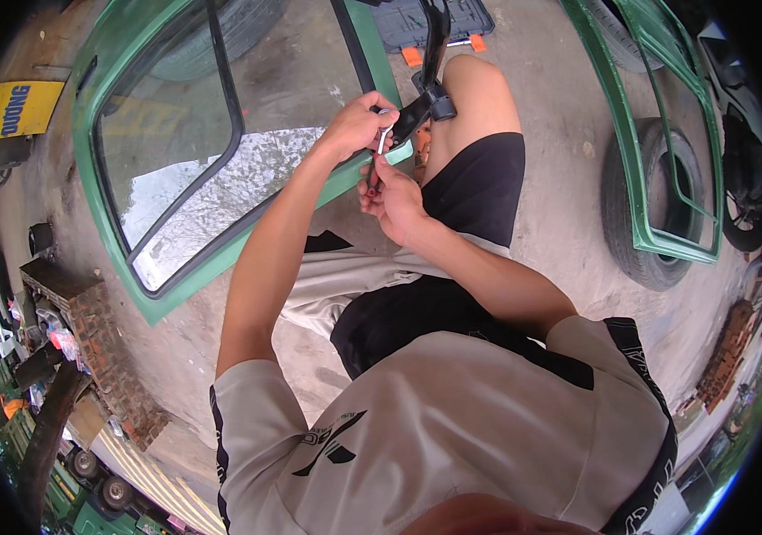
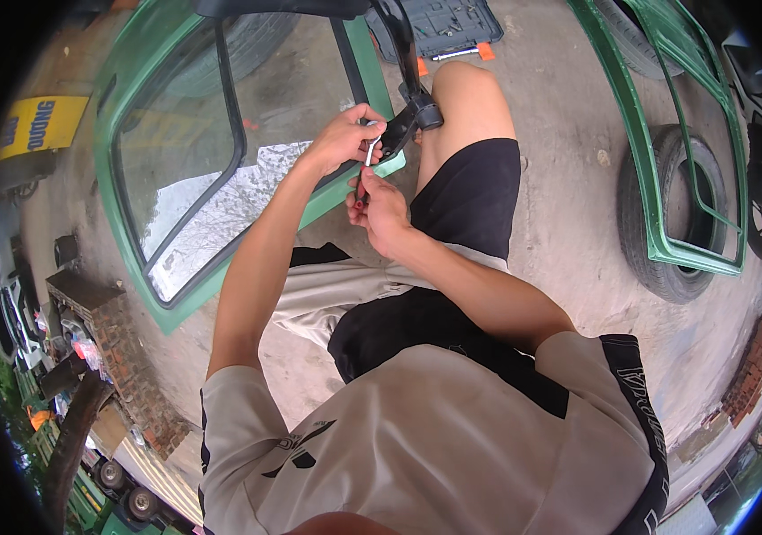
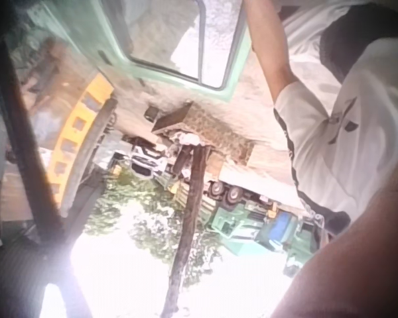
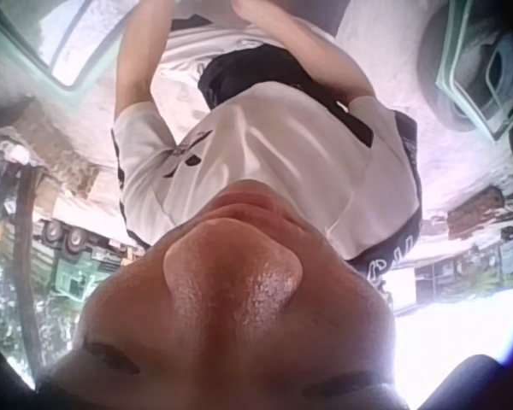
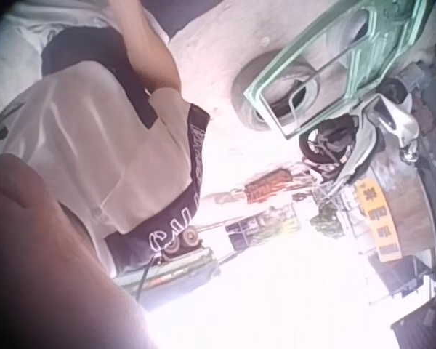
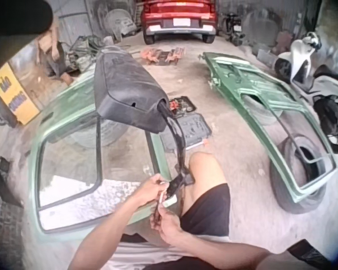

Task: The person prepares a side mirror assembly and then attaches it to a green truck door lying on the ground by tightening bolts with a wrench.

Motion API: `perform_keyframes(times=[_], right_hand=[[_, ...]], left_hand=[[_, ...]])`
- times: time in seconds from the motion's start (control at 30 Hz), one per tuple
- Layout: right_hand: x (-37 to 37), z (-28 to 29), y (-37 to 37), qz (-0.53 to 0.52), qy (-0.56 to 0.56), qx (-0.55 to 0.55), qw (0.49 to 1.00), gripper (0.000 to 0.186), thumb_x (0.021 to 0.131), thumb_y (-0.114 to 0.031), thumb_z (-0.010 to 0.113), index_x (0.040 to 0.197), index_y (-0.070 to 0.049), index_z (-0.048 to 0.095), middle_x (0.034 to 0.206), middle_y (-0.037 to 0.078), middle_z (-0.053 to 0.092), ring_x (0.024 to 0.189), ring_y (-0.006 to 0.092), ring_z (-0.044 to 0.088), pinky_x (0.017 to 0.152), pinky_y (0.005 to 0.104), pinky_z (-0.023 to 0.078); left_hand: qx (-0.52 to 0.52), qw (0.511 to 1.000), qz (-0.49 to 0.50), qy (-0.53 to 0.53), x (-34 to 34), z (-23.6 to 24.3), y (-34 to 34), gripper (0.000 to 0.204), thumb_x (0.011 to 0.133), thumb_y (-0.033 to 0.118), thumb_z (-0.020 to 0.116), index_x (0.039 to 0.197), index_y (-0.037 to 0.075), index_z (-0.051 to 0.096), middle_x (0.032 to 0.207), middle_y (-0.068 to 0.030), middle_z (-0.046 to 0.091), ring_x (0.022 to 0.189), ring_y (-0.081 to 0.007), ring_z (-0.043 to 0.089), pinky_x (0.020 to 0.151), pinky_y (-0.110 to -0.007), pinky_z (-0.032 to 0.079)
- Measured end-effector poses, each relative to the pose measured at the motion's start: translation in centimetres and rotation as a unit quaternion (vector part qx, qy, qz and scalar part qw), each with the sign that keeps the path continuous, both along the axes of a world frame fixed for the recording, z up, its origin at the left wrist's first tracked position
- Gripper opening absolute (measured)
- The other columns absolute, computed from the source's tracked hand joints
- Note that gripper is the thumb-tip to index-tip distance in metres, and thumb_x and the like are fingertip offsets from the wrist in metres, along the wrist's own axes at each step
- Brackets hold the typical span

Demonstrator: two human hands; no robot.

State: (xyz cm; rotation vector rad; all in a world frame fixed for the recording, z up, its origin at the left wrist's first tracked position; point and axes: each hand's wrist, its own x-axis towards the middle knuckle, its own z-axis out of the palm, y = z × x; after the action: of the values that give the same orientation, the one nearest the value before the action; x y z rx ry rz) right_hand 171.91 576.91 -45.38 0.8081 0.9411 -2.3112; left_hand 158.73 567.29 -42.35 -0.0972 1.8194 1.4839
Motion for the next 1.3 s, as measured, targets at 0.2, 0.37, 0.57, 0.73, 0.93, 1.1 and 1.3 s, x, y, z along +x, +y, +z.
perform_keyframes(times=[0.2,0.37,0.57,0.73,0.93,1.1,1.3], right_hand=[[2.1,3.4,5.3,0.027,0.050,0.187,0.981,0.023,0.105,-0.024,0.054,0.119,-0.006,0.054,0.087,0.005,0.062,0.064,0.0105,0.054,0.059,0.0308,0.049],[2.0,2.6,1.8,0.103,0.109,0.256,0.955,0.024,0.104,-0.019,0.052,0.122,-0.003,0.052,0.103,0.008,0.067,0.081,0.0154,0.064,0.071,0.0333,0.053],[-2.1,1.7,-2.9,0.148,0.122,0.062,0.979,0.023,0.102,-0.024,0.058,0.117,-0.007,0.054,0.113,0.009,0.069,0.099,0.0194,0.067,0.084,0.0353,0.052],[-1.1,3.0,-0.5,0.180,0.129,0.266,0.938,0.041,0.093,-0.013,0.061,0.124,0.002,0.038,0.085,0.013,0.067,0.067,0.0193,0.067,0.055,0.0319,0.053],[0.1,2.4,3.0,0.209,0.294,0.544,0.758,0.064,0.083,-0.006,0.067,0.136,-0.001,0.031,0.079,0.014,0.067,0.061,0.0288,0.068,0.060,0.0406,0.055],[0.8,4.2,5.4,0.292,0.377,0.621,0.622,0.045,0.082,-0.012,0.064,0.124,-0.005,0.051,0.083,0.017,0.068,0.073,0.0374,0.070,0.071,0.0489,0.056],[-1.3,7.1,7.8,0.459,0.490,0.623,0.402,0.032,0.084,-0.016,0.064,0.115,-0.008,0.064,0.098,0.015,0.070,0.093,0.0337,0.070,0.079,0.0463,0.056]], left_hand=[[0.006,0.999,0.042,0.005,0.7,0.1,-0.1,0.025,0.100,0.025,0.064,0.109,0.003,0.059,0.089,-0.0112,0.063,0.077,-0.0195,0.067,0.071,-0.035,0.061],[0.003,0.999,0.023,0.044,0.7,0.1,-0.2,0.027,0.098,0.026,0.067,0.109,0.002,0.059,0.088,-0.0108,0.065,0.076,-0.0196,0.067,0.069,-0.034,0.059],[0.006,0.999,-0.013,0.029,-0.1,-0.1,-1.0,0.029,0.098,0.026,0.068,0.115,0.003,0.060,0.087,-0.0087,0.065,0.075,-0.0169,0.066,0.066,-0.031,0.057],[0.014,0.995,-0.010,0.101,0.8,-1.0,-1.0,0.032,0.099,0.027,0.067,0.124,0.009,0.062,0.080,-0.0037,0.063,0.072,-0.0126,0.063,0.062,-0.028,0.054],[-0.028,0.982,-0.011,0.187,1.6,-1.4,0.8,0.025,0.101,0.027,0.063,0.116,0.008,0.068,0.076,0.0010,0.061,0.064,-0.0081,0.057,0.058,-0.025,0.047],[-0.003,0.987,0.016,0.160,1.8,-1.9,-0.2,0.027,0.102,0.027,0.060,0.118,0.007,0.069,0.077,-0.0001,0.064,0.060,-0.0079,0.059,0.057,-0.023,0.048],[0.028,0.992,0.056,0.111,1.4,-2.2,-1.1,0.030,0.097,0.029,0.065,0.110,0.003,0.072,0.079,-0.0037,0.066,0.061,-0.0103,0.062,0.057,-0.026,0.051]])
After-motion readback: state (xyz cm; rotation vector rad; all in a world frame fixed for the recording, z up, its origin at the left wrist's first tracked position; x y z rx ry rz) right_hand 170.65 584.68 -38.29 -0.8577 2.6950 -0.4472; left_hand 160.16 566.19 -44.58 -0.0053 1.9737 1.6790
